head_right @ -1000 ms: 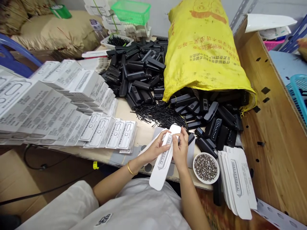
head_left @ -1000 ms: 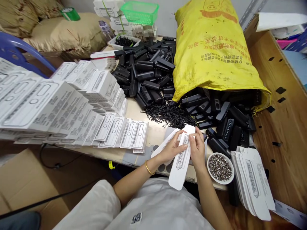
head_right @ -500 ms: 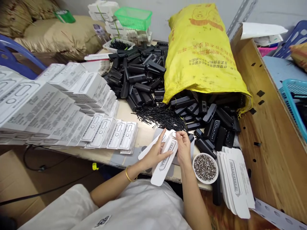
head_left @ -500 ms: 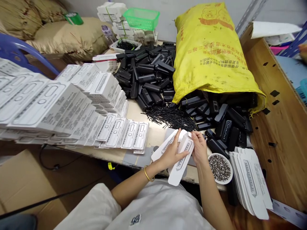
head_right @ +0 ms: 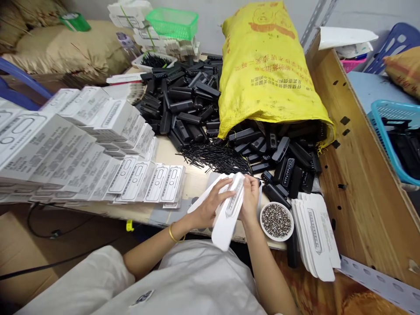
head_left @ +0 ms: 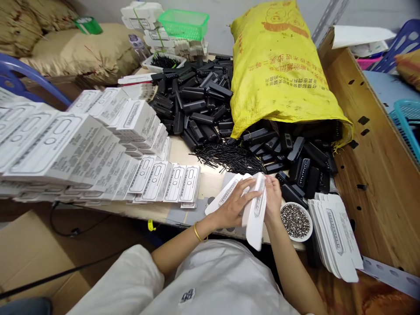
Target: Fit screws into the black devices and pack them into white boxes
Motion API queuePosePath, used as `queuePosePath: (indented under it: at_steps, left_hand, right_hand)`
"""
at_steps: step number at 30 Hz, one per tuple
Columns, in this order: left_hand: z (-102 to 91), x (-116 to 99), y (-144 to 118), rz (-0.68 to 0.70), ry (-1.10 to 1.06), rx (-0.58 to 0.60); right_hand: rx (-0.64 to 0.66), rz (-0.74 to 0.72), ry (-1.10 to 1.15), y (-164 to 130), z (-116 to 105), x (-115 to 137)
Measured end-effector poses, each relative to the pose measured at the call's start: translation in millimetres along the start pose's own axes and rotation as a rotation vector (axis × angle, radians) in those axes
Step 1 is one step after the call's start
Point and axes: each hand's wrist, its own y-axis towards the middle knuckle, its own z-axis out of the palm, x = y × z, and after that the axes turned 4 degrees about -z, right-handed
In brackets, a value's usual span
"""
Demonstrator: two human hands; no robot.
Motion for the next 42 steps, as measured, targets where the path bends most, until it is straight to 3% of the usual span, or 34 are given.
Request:
queuePosePath:
  at_steps: [2,4,9,11,13,16,18,20,22,24,25,28,30,32,34,35,37,42]
  left_hand:
    - [2.1,1.0,1.2,0.127,0.023,-0.073]
    - [3.5,3.9,1.9,0.104,-0.089,-0.122]
    - [-0.9,5.9,0.1,-0.267,-0.583,-0.257]
    - [-2.2,4.4,0.4,-0.405,-0.716,-0.26]
    - [-2.3,3.3,2.4,-0.493,-0.708,-0.264]
    - [-4.3,3.0,6.0,-0.53,-0.389,-0.274]
    - [-8.3,2.8,6.5,-0.51,-0.069,-0.244]
    - [-12.5,1.9,5.2,-0.475,0.209,-0.201]
    - [-14.3,0.0,3.3,-0.439,0.363,-0.141]
    - [-13.2,-2.6,2.6,-0.386,0.393,-0.077]
    - [-12.1,-3.7,2.9,-0.351,0.379,-0.065]
    - [-10.5,-3.9,4.3,-0.292,0.343,-0.089]
    - [-12.7,-0.4,4.0,-0.302,0.35,-0.112]
    - [-16.4,4.6,2.4,-0.301,0.343,-0.144]
    - [-19.8,9.2,0.7,-0.286,0.31,-0.191]
    - [-20.9,10.8,0.2,-0.279,0.293,-0.211]
    - [-21.9,12.7,0.4,-0.277,0.266,-0.232]
    - [-19.8,19.3,2.5,-0.283,0.138,-0.293]
  right_hand:
    - [0.182,-0.056,-0.142,1.5,-3.9,9.3]
    - [0.346,-0.189,-0.342,2.7,-14.7,18.5]
    - [0.75,-0.611,-1.034,10.5,-56.8,18.3]
    - [0.808,-0.694,-1.217,12.1,-66.6,8.3]
    - [0.822,-0.76,-1.286,13.5,-69.6,-0.6]
    - [0.816,-0.792,-1.17,19.0,-69.3,0.5]
    - [0.657,-0.718,-0.965,24.2,-69.8,14.2]
    - [0.397,-0.601,-0.669,27.1,-69.4,34.9]
    - [0.202,-0.526,-0.36,25.1,-64.8,55.8]
    - [0.153,-0.521,-0.181,18.4,-55.2,70.3]
    - [0.19,-0.533,-0.177,14.6,-49.2,73.8]
    - [0.483,-0.58,-0.359,11.8,-32.0,68.3]
    - [0.585,-0.583,-0.462,24.1,-24.1,54.5]
    - [0.493,-0.551,-0.576,47.5,-18.1,36.4]
    - [0.431,-0.516,-0.844,74.7,-12.1,17.4]
    - [0.472,-0.514,-1.002,86.7,-8.9,8.5]
    - [0.515,-0.507,-1.111,103.7,-3.1,-5.9]
    - [0.575,-0.506,-1.164,109.2,-4.6,-13.3]
